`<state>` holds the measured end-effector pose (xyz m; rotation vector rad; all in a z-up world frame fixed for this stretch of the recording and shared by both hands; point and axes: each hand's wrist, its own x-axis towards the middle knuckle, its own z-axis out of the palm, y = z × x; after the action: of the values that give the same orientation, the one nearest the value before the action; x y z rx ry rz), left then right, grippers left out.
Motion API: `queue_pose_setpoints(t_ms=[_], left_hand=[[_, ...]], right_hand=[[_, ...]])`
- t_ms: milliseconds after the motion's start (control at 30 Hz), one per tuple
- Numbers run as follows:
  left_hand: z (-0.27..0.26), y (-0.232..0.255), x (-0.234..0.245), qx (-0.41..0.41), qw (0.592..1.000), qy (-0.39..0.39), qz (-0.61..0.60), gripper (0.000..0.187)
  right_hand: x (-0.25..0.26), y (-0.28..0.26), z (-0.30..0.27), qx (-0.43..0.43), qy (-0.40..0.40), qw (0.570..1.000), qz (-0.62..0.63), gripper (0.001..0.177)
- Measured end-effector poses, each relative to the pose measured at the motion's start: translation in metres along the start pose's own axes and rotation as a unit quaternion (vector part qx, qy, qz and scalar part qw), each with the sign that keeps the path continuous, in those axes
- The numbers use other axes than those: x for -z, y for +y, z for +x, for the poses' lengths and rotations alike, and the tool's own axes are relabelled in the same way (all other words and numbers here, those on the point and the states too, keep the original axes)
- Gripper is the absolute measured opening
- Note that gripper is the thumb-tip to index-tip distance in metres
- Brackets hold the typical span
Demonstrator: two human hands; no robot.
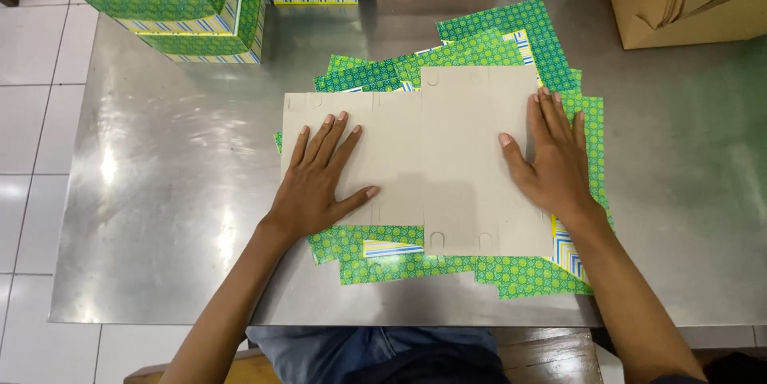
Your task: The person folds a flat, patterned cardboard sheet into a small box by creasing the sides and tucking the flaps. They place the finished box with others on the table, then pick up another flat sheet to begin the process again.
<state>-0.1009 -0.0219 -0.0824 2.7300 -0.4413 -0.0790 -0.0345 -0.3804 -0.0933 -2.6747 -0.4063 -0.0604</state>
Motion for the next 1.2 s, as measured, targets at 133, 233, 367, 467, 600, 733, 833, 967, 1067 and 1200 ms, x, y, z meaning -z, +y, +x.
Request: queue_pose_setpoints(t_ms=[133,233,367,467,600,733,833,967,1067,1200], left_hand=[[0.003,0.002,0.001,0.006,1.0,0.0,-0.008,0.087],[-0.001,0.001,0.002,0.01,1.0,0.003,-0.012,0.087],[-0.001,-0.001,0.001,0.005,1.0,0.016,-0.02,0.086],[-0.007,0.0,-0.002,0.0,0.999,0.029,-0.025,0.085],[-0.003,-0.004,-0.005,-0.009,0.998,0.051,-0.019,0.084],[-0.003,-0.002,-0.003,-0.013,0.998,0.054,-0.017,0.084],[-0.005,0.001,-0.002,-0.008,0.998,0.05,-0.023,0.083],[-0.004,0.002,0.0,-0.005,0.998,0.052,-0.039,0.082],[-0.008,0.0,-0.002,0.022,0.997,0.077,-0.022,0.084],[-0.009,-0.011,-0.005,0.143,0.977,0.149,-0.048,0.086]], right_hand=[[0.0,0.0,-0.001,-0.004,0.015,1.0,0.005,0.074],[-0.005,-0.005,-0.004,-0.004,0.018,1.0,-0.003,0.074],[-0.003,-0.02,-0.008,-0.03,-0.008,0.999,-0.013,0.07],[-0.015,-0.025,-0.022,-0.046,-0.052,0.997,-0.027,0.069],[-0.02,-0.033,-0.032,-0.043,-0.081,0.995,-0.041,0.07],[-0.021,-0.058,-0.055,-0.031,-0.079,0.995,-0.049,0.067],[-0.024,-0.071,-0.064,0.004,-0.082,0.996,-0.045,0.065],[-0.035,-0.077,-0.062,0.1,-0.083,0.991,-0.026,0.06],[-0.038,-0.08,-0.062,0.16,-0.087,0.983,-0.022,0.057],[-0.024,-0.082,-0.061,0.133,-0.111,0.985,0.002,0.057]])
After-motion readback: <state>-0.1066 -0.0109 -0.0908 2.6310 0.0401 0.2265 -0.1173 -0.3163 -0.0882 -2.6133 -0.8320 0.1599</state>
